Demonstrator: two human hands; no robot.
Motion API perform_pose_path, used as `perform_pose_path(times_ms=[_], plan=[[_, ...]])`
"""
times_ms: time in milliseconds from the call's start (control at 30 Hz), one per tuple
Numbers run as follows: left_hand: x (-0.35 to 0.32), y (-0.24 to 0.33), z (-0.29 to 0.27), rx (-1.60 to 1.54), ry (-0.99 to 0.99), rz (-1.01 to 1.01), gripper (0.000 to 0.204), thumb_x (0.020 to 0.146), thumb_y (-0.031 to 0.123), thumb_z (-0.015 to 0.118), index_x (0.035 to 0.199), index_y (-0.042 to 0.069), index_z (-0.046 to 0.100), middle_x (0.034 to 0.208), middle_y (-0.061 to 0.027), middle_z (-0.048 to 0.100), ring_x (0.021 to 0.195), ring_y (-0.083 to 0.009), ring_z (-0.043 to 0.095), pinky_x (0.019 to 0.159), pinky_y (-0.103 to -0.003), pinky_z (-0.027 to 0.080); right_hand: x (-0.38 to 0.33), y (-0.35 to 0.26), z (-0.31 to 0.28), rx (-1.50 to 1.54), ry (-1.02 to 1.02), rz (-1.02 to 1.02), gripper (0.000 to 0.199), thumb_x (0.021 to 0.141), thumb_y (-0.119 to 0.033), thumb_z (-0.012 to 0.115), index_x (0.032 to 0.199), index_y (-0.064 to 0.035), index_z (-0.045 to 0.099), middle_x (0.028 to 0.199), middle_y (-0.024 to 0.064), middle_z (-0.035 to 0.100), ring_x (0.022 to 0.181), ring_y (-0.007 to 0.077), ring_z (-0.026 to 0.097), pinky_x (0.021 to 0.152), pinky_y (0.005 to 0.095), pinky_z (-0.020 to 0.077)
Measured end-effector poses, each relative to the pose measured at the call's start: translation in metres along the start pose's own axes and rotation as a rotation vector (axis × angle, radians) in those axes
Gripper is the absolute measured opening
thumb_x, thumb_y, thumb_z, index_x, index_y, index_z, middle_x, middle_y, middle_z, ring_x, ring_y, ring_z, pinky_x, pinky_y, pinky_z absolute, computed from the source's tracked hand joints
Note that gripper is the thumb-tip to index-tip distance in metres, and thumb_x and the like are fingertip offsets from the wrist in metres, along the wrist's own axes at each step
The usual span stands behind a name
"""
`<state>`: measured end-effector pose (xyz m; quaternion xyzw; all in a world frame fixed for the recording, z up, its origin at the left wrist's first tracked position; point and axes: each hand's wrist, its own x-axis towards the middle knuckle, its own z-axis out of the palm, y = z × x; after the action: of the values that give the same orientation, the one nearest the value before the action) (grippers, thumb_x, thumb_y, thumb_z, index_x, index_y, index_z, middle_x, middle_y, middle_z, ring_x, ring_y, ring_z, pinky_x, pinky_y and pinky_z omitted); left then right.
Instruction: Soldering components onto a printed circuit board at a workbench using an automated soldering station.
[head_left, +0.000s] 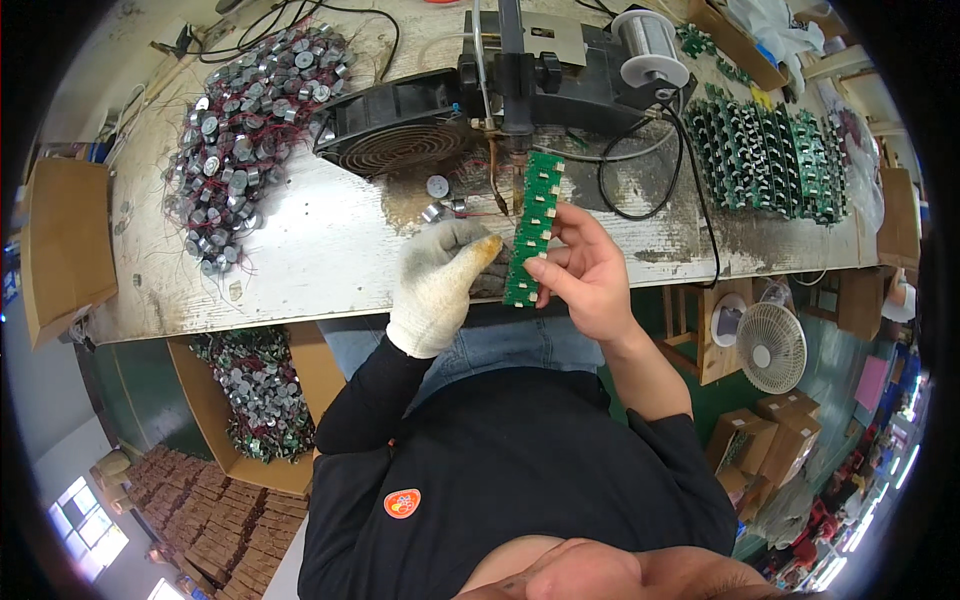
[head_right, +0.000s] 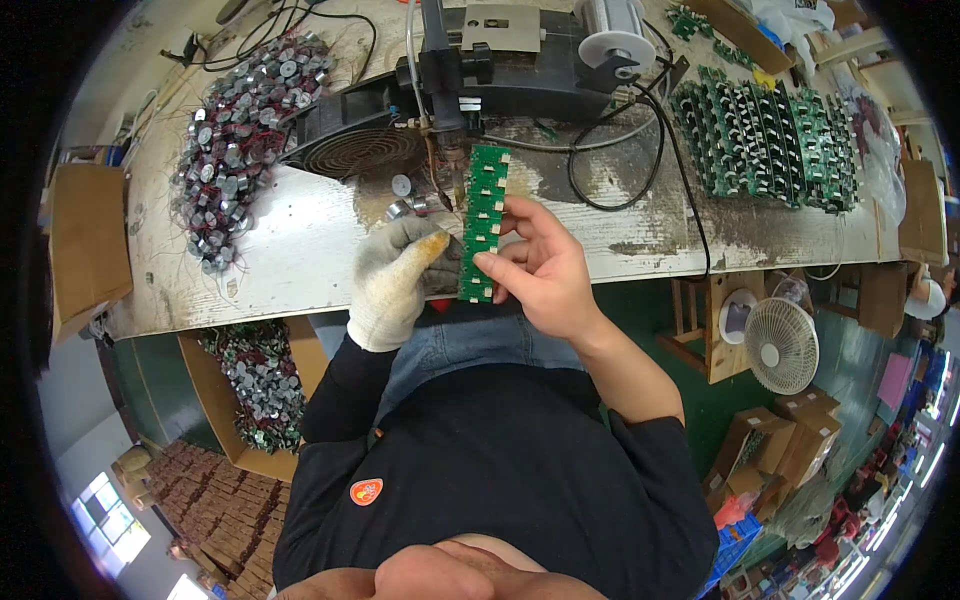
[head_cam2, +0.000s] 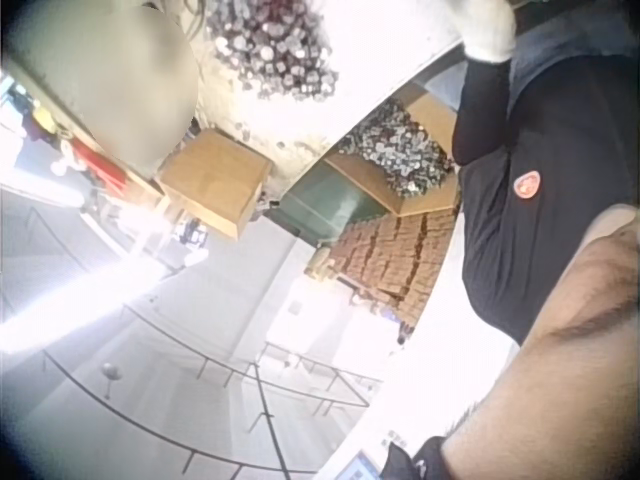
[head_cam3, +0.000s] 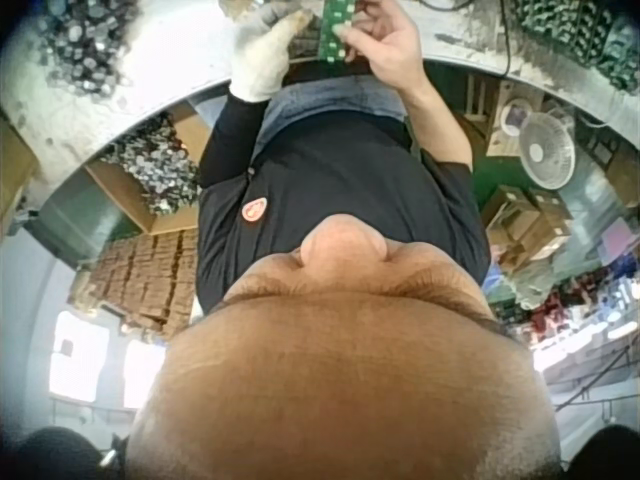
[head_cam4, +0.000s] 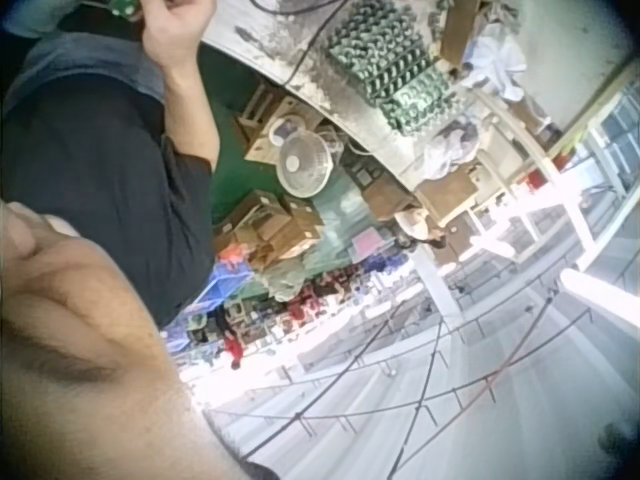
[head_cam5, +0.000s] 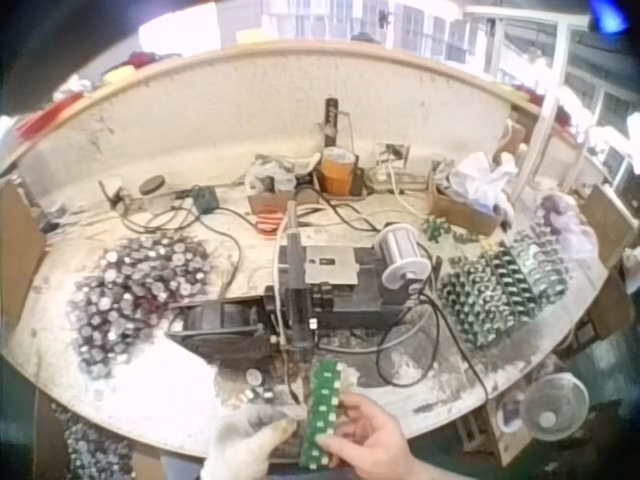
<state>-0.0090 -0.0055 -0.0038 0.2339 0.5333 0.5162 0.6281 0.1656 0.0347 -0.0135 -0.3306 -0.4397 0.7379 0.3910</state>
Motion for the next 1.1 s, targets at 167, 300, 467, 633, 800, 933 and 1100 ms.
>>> perform_pose_path(times_ms=[167,300,467,633,800,933,1100], plan=[[0.002,0.003,-0.001,0.014,-0.019,-0.011,0.018,0.089,0.012,0.058,0.095,-0.005,0.057,0.085,-0.0113,0.065,0.072,-0.0153,0.065,0.066,-0.027,0.054,0.002,0.0,0.0,-0.005,0.0,-0.01,0.051,0.084,0.006,0.061,0.13,0.002,0.038,0.107,0.0112,0.053,0.071,0.0099,0.058,0.052,0.0206,0.0494],[0.002,0.01,0.004,-0.101,-0.02,-0.086,0.019,0.09,0.011,0.058,0.096,-0.006,0.056,0.086,-0.0119,0.064,0.073,-0.0157,0.065,0.065,-0.027,0.055,0.004,-0.001,0.0,0.003,0.005,-0.016,0.05,0.084,0.006,0.061,0.129,0.0019,0.039,0.107,0.0115,0.053,0.07,0.0098,0.058,0.051,0.0205,0.0494],[0.003,0.01,0.002,-0.086,-0.037,-0.031,0.019,0.091,0.011,0.058,0.097,-0.006,0.055,0.086,-0.0122,0.064,0.074,-0.0169,0.066,0.065,-0.029,0.057,0.005,-0.004,0.002,-0.005,0.011,-0.031,0.05,0.084,0.006,0.061,0.129,0.0018,0.039,0.107,0.0118,0.053,0.07,0.0097,0.058,0.051,0.02,0.0492],[0.004,0.003,0.002,-0.156,-0.053,-0.057,0.02,0.091,0.012,0.058,0.1,-0.006,0.056,0.088,-0.012,0.065,0.076,-0.0161,0.066,0.066,-0.029,0.056,0.004,0.0,0.0,-0.012,0.009,-0.023,0.05,0.083,0.007,0.061,0.128,0.0023,0.039,0.107,0.0119,0.053,0.069,0.0095,0.058,0.05,0.0197,0.0485],[0.002,0.001,0.003,-0.114,-0.018,-0.064,0.021,0.09,0.013,0.06,0.098,-0.006,0.057,0.087,-0.0101,0.064,0.077,-0.0143,0.064,0.066,-0.027,0.055,0.0,0.002,-0.001,-0.014,0.019,-0.014,0.051,0.083,0.007,0.062,0.128,0.0024,0.039,0.107,0.0117,0.053,0.069,0.0092,0.058,0.049,0.0196,0.0484],[0.002,-0.002,0.001,-0.039,-0.027,-0.001,0.02,0.089,0.013,0.06,0.095,-0.006,0.059,0.085,-0.0085,0.064,0.076,-0.0119,0.062,0.066,-0.025,0.052,-0.001,0.002,-0.002,-0.008,0.011,-0.011,0.05,0.083,0.007,0.061,0.128,0.0023,0.039,0.107,0.0115,0.053,0.069,0.009,0.058,0.05,0.0195,0.0485],[0.003,0.0,0.0,0.112,-0.02,0.05,0.017,0.086,0.012,0.06,0.091,-0.004,0.06,0.082,-0.0063,0.062,0.073,-0.0093,0.057,0.065,-0.024,0.046,-0.002,0.002,0.0,-0.017,0.001,-0.011,0.05,0.084,0.006,0.061,0.128,0.0023,0.039,0.107,0.0115,0.053,0.069,0.009,0.058,0.05,0.0194,0.0486]])
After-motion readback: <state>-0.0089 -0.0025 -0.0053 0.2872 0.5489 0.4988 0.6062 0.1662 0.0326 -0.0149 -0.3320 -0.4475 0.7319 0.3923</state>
